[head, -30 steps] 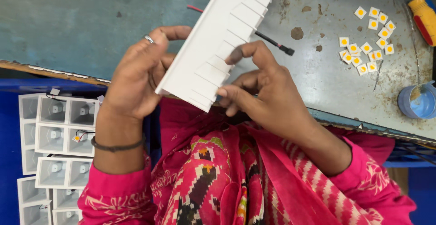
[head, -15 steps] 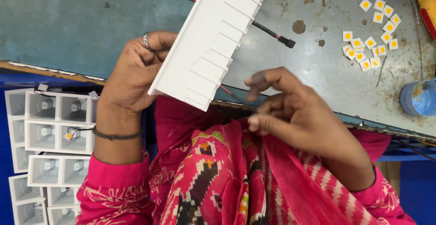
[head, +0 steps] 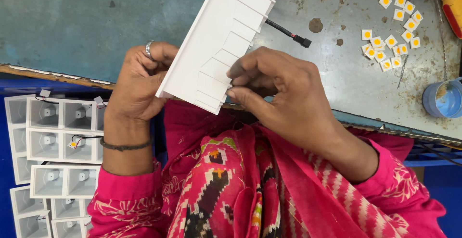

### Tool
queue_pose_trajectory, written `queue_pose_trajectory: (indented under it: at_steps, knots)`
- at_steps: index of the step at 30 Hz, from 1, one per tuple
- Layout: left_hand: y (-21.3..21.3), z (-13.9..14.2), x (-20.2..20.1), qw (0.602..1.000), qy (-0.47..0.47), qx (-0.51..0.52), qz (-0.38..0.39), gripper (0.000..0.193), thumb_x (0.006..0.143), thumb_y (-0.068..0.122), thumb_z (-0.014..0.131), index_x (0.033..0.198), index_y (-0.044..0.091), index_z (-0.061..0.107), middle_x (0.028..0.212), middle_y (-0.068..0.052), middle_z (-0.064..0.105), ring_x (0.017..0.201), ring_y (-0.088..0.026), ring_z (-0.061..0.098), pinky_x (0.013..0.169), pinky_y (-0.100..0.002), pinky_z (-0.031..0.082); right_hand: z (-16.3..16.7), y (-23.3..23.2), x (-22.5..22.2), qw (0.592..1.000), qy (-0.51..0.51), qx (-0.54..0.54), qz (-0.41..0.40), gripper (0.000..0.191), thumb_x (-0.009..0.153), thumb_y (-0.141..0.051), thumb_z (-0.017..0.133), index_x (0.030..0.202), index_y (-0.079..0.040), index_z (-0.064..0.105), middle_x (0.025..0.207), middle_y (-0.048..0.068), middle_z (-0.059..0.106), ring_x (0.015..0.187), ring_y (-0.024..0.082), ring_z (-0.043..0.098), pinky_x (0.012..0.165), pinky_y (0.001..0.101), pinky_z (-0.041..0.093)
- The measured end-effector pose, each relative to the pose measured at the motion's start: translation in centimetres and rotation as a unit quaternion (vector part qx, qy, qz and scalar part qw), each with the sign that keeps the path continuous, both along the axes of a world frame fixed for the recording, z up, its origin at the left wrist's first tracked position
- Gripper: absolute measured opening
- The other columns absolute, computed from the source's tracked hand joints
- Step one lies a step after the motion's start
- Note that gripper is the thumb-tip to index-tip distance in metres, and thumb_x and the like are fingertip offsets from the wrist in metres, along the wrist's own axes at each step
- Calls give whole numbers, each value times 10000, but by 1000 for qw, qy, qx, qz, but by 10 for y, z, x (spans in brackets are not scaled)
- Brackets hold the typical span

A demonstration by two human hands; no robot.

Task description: The person solders wires onto small square LED chip components at a workbench using a soldering iron, dipping wire ends into a small blue container of flux. They place a finished LED assembly into a white fixture housing, set the housing into a blue tray with other completed units, and continue soldering more LED chips to wires.

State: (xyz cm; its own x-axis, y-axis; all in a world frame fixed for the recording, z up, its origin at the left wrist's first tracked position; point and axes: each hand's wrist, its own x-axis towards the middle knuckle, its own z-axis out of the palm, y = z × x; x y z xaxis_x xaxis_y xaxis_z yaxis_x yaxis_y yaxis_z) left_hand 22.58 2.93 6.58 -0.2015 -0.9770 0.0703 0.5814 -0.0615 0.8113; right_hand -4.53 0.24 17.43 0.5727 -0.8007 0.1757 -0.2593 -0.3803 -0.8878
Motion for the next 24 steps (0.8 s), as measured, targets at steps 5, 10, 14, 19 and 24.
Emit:
queue_pose_trajectory:
  at_steps: [5,10,14,19,24]
  knots:
    - [0,9,-3,989,-120,-11,89,92,1002,-88,716,1089,-114,707,960,-158,751,783,-147,716,664,-253,570,-3,-3,-16,999,6,-23,30,239,938,-8,784,1141,27,663,1092,92,735,1003,144,774,858,256,654]
    - [4,33,16,969,-154,-12,194,129,1012,-104,686,1140,-87,679,1005,-199,754,888,-225,779,808,-355,676,-4,1,-74,972,-154,-119,-129,431,1005,-163,719,1320,-38,452,1299,74,492,1205,155,544,1029,299,490]
    - [10,43,28,939,-218,5,266,129,1019,-64,711,1142,-74,675,1014,-196,749,858,-212,772,784,-321,664,-33,7,-84,943,-222,-100,-226,620,1066,-319,656,1476,-104,243,1497,55,248,1402,166,313,1184,347,314]
    - [15,55,13,788,-419,-108,438,181,1081,52,729,1209,-60,667,1142,-151,703,920,-125,669,797,-216,532,-76,26,-40,960,-223,-23,-167,860,1142,-514,576,1672,-186,-17,1745,31,-57,1649,179,25,1376,408,95]
    - [11,89,-12,820,-444,-145,330,266,1119,224,662,1144,-37,708,1061,-111,734,905,-101,676,825,-239,535,-87,3,-11,985,-160,-1,-58,843,1153,-643,389,1692,-222,-104,1744,-54,-167,1652,121,-135,1352,352,-58]
